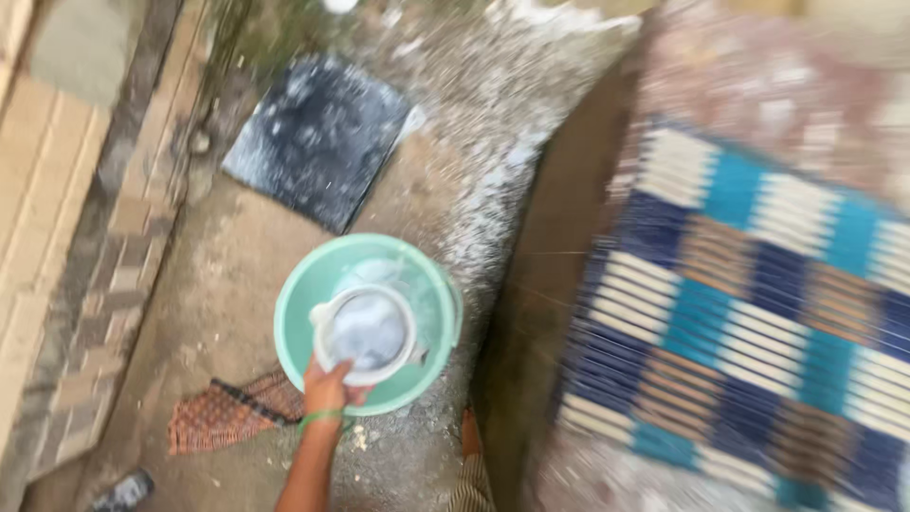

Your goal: The person washes a mat by applying soap from a blue bar, scrubbing the surface with a brush and hands, and rinsing it with water poured from a metal mug.

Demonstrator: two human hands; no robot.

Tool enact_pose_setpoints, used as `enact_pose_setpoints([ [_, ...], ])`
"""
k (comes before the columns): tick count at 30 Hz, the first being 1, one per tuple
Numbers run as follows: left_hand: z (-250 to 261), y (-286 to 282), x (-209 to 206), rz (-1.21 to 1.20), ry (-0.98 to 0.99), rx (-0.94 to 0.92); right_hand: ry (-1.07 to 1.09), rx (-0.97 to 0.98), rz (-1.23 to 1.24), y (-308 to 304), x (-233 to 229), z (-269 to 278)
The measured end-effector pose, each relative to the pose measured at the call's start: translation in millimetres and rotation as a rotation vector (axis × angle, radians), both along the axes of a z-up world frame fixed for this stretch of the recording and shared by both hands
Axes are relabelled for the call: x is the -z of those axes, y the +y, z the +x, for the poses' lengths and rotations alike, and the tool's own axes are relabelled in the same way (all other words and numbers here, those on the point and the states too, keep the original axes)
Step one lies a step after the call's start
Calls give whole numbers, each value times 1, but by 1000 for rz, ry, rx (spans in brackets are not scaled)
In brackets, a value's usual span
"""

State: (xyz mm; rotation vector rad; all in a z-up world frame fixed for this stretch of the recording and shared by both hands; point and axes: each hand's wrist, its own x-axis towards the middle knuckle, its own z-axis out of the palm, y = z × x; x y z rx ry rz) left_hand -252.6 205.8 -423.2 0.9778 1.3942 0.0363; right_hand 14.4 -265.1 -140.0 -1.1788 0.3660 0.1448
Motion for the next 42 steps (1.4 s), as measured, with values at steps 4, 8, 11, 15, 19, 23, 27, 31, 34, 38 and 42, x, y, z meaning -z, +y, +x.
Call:
enact_pose_setpoints([
  [4, -12, -13, -141, 30, -253, 67, -93, 58, 55, -26, -98, -16],
  [8, 4, -51, -275, 28, -265, 259, -167, 100, 124, -59, -173, -44],
  [11, 40, -100, -342, -58, -312, 385, -194, 168, 129, -92, -214, -76],
  [15, 90, -185, -380, -205, -422, 549, -215, 302, 118, -135, -239, -118],
  [19, 135, -293, -388, -314, -440, 644, -184, 464, 48, -173, -249, -166],
  [23, 175, -402, -377, -438, -494, 733, -140, 598, 17, -202, -246, -208],
  [27, 206, -507, -360, -540, -485, 766, -107, 681, 13, -220, -236, -232],
  [31, 222, -579, -356, -438, -496, 883, -89, 709, 31, -228, -222, -237],
  [34, 235, -610, -355, -406, -414, 965, -71, 748, 34, -233, -210, -240],
  [38, 243, -630, -333, -358, -407, 1015, -44, 765, 22, -246, -193, -248],
  [42, 258, -630, -306, -263, -421, 1112, 13, 787, -11, -257, -174, -253],
])
